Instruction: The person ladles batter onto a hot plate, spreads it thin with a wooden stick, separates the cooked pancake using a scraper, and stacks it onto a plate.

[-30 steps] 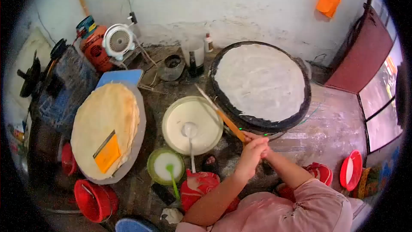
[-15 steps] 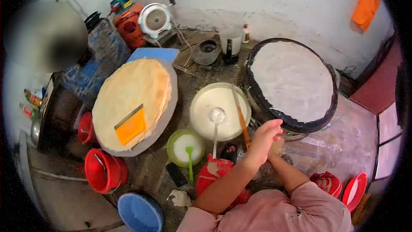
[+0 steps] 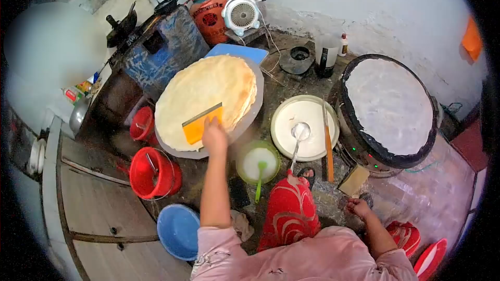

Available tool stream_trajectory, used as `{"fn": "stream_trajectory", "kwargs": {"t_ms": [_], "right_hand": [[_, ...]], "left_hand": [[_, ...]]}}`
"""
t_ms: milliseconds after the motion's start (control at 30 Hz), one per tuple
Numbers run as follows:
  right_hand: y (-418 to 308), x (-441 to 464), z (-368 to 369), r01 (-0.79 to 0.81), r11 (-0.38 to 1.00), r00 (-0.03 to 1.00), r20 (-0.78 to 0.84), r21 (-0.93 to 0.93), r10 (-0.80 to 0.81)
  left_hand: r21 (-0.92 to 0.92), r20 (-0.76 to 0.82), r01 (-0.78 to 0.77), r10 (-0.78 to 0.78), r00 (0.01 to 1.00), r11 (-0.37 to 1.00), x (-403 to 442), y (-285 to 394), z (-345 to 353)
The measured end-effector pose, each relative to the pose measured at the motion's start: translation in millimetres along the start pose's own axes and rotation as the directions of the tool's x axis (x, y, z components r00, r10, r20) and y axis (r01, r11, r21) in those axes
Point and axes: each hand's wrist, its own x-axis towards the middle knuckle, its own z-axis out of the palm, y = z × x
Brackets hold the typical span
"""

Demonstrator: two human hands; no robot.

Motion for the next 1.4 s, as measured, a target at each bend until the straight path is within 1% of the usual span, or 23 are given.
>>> {"fn": "stream_trajectory", "kwargs": {"t_ms": [67, 100, 167, 300, 367, 400, 467, 500, 533, 600, 667, 700, 767, 833, 900, 967, 1000, 1167, 1233, 1267, 1333, 1367, 1400], "right_hand": [[-14.4, -15.6, 3.6, -0.031, 0.988, 0.997, 0.071, 0.152, 0.020], [19.9, 12.1, -1.0, 0.081, 0.996, 0.994, 0.069, 0.023, -0.083], [96.1, 72.4, -12.8, 0.292, 0.925, 0.956, 0.061, -0.243, -0.286], [20.0, 19.9, 12.5, 0.202, 0.972, 0.979, 0.041, -0.124, -0.198], [-40.4, -35.1, 24.9, 0.018, 0.979, 0.999, 0.022, 0.201, -0.023], [-31.0, -26.4, 23.2, 0.043, 0.999, 0.999, -0.019, -0.024, -0.044], [-19.4, -14.9, 24.8, 0.049, 0.999, 0.999, -0.002, 0.012, -0.049], [-14.9, -13.5, 21.0, 0.058, 0.998, 0.997, 0.048, 0.005, -0.058], [-17.7, -16.5, 22.6, 0.104, 0.994, 0.994, -0.017, -0.027, -0.105], [-11.5, -7.3, 22.3, 0.117, 0.993, 0.993, -0.026, -0.016, -0.117], [-15.1, -12.2, 19.5, 0.129, 0.985, 0.992, 0.002, -0.116, -0.130], [-20.0, -15.4, 19.3, 0.126, 0.988, 0.992, -0.022, -0.091, -0.128], [-16.4, -17.5, 20.5, 0.218, 0.951, 0.971, -0.053, -0.220, -0.235], [-5.1, -9.6, 24.0, 0.249, 0.939, 0.958, -0.081, -0.237, -0.274], [2.9, -2.5, 25.0, 0.276, 0.929, 0.955, -0.037, -0.248, -0.294], [-4.5, -11.4, 27.1, 0.239, 0.921, 0.966, -0.020, -0.308, -0.258], [-12.1, -20.8, 27.7, 0.230, 0.926, 0.967, -0.036, -0.300, -0.252], [-0.6, -9.8, 26.4, 0.221, 0.952, 0.973, -0.016, -0.214, -0.229], [-2.0, -9.5, 25.0, 0.215, 0.960, 0.975, -0.012, -0.179, -0.221], [-6.5, -12.5, 22.2, 0.215, 0.960, 0.975, -0.016, -0.178, -0.222], [-51.0, -51.5, 16.8, 0.181, 0.914, 0.980, -0.011, -0.363, -0.199], [-66.9, -61.3, 17.4, 0.178, 0.914, 0.981, -0.011, -0.365, -0.195], [-83.3, -68.3, 19.8, 0.299, 0.878, 0.945, -0.011, -0.374, -0.327]], "left_hand": [[0.118, 0.087, -0.072, 0.061, 0.994, 0.990, 6.1, -15.0, -10.3], [0.116, 0.081, -0.079, 0.070, 0.994, 0.990, 9.8, -19.2, -14.2], [0.169, 0.335, -0.180, 0.115, 0.935, 0.969, 17.6, -28.0, -15.9], [0.308, 0.337, -0.346, 0.239, 0.911, 0.886, 22.1, -37.0, -2.8], [0.347, 0.335, -0.414, 0.302, 0.893, 0.841, 27.2, -45.1, 1.8], [0.364, 0.341, -0.442, 0.325, 0.882, 0.820, 30.6, -36.7, -11.6], [0.286, 0.399, -0.429, 0.301, 0.866, 0.857, 35.0, -33.1, -25.6], [0.254, 0.343, -0.431, 0.336, 0.877, 0.866, 30.4, -35.6, -30.6], [0.204, 0.355, -0.421, 0.334, 0.873, 0.884, 32.6, -49.2, -18.2], [0.292, 0.436, -0.335, 0.187, 0.880, 0.896, 30.3, -54.4, -6.9], [0.330, 0.415, -0.334, 0.182, 0.892, 0.883, 28.7, -57.8, -1.9], [0.359, 0.415, -0.351, 0.189, 0.890, 0.865, 28.5, -58.5, 3.2], [0.343, 0.387, -0.447, 0.310, 0.869, 0.826, 36.0, -74.2, 21.2], [0.414, 0.545, -0.498, 0.230, 0.806, 0.762, 41.0, -70.5, 18.7], [0.399, 0.549, -0.514, 0.251, 0.797, 0.759, 40.3, -72.2, 23.4], [0.331, 0.300, -0.487, 0.399, 0.867, 0.808, 40.6, -86.7, 37.6], [0.351, 0.287, -0.492, 0.409, 0.866, 0.797, 28.4, -54.4, 7.0], [0.361, 0.514, -0.479, 0.257, 0.818, 0.800, 40.2, -60.6, 8.9], [0.399, 0.228, -0.390, 0.322, 0.919, 0.830, 45.1, -58.4, 3.9], [0.396, 0.227, -0.392, 0.325, 0.918, 0.830, 50.7, -55.2, -0.3], [0.369, 0.009, -0.287, 0.306, 0.952, 0.884, 58.1, -33.8, -28.4], [0.368, 0.013, -0.286, 0.303, 0.953, 0.885, 58.7, -20.4, -43.3], [0.136, -0.073, -0.248, 0.260, 0.963, 0.959, 59.6, -3.2, -59.9]]}}
